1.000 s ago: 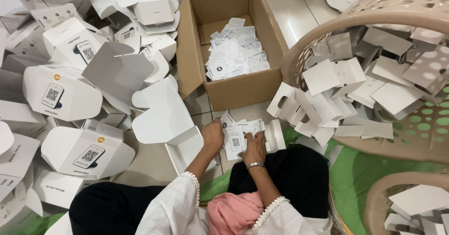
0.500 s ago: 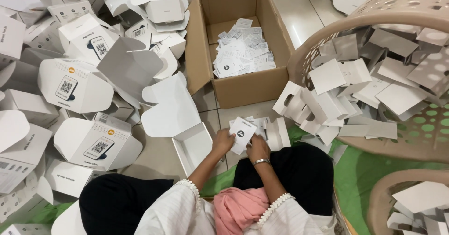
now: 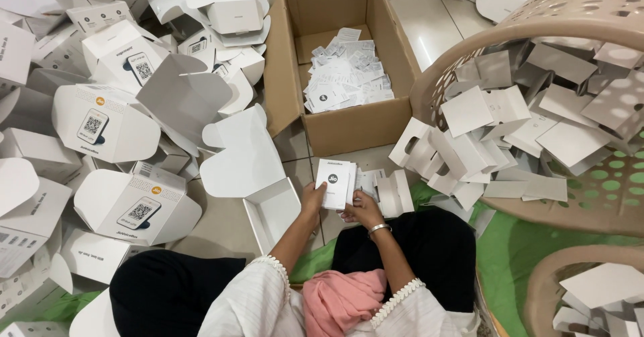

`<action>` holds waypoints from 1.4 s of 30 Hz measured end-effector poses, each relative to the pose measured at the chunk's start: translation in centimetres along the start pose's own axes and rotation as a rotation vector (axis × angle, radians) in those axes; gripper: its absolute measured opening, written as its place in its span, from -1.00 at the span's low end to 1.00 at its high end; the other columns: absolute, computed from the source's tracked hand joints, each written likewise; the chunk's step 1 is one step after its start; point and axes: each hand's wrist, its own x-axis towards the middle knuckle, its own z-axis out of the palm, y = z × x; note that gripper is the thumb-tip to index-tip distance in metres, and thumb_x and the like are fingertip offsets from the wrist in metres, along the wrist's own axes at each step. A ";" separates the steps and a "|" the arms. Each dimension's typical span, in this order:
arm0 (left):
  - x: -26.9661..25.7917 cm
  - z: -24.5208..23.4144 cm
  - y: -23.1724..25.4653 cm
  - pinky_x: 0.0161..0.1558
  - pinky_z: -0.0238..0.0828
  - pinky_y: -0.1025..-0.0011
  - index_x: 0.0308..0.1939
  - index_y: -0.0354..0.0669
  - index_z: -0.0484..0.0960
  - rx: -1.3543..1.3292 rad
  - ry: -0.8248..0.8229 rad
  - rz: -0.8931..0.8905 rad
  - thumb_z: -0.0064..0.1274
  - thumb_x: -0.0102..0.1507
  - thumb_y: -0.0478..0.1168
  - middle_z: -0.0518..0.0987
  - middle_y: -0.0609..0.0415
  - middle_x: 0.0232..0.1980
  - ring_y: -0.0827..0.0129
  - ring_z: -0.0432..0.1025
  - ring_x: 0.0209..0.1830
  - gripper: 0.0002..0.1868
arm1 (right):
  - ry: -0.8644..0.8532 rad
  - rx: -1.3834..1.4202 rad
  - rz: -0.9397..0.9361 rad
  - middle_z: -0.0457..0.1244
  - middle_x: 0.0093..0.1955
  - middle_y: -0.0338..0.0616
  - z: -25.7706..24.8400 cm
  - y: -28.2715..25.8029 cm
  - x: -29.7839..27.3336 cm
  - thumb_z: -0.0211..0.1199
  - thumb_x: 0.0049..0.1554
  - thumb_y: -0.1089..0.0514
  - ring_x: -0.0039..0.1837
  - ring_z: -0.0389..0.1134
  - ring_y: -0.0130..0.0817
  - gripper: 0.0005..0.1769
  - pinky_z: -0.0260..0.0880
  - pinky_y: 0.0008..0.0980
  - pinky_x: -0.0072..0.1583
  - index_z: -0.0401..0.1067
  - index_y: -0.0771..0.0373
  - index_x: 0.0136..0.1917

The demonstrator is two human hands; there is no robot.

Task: The person places leaflets into white electronic boxes and closes them.

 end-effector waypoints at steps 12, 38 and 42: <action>-5.6 1.7 6.7 -0.04 0.41 0.35 0.12 -0.29 0.48 -0.056 -0.052 0.063 -0.08 0.40 -0.15 0.61 -0.03 -0.06 0.35 0.46 -0.11 -0.69 | 0.162 0.191 -0.158 0.42 0.04 -0.21 2.8 -7.9 -4.8 -0.02 0.24 -0.29 0.00 0.48 -0.46 -0.48 0.53 -0.48 -0.01 0.41 0.09 0.22; -6.5 1.9 7.6 -0.02 0.40 0.36 0.13 -0.35 0.53 0.331 -0.028 0.585 0.17 0.28 -0.20 0.60 -0.09 -0.01 0.28 0.47 -0.04 -0.60 | 0.158 0.189 -0.268 0.41 0.01 -0.14 2.0 -6.2 -3.6 0.37 0.15 0.19 -0.03 0.43 -0.47 -0.63 0.44 -0.41 -0.02 0.47 0.34 0.21; -3.3 1.6 4.2 0.02 0.38 0.22 0.30 -0.31 0.38 0.406 0.064 0.605 0.25 0.28 -0.20 0.47 -0.18 0.12 0.07 0.44 0.07 -0.42 | 0.140 0.207 -0.404 0.42 0.08 -0.10 1.2 -4.8 -2.4 0.34 0.18 0.23 0.04 0.44 -0.44 -0.66 0.48 -0.41 0.07 0.45 0.39 0.20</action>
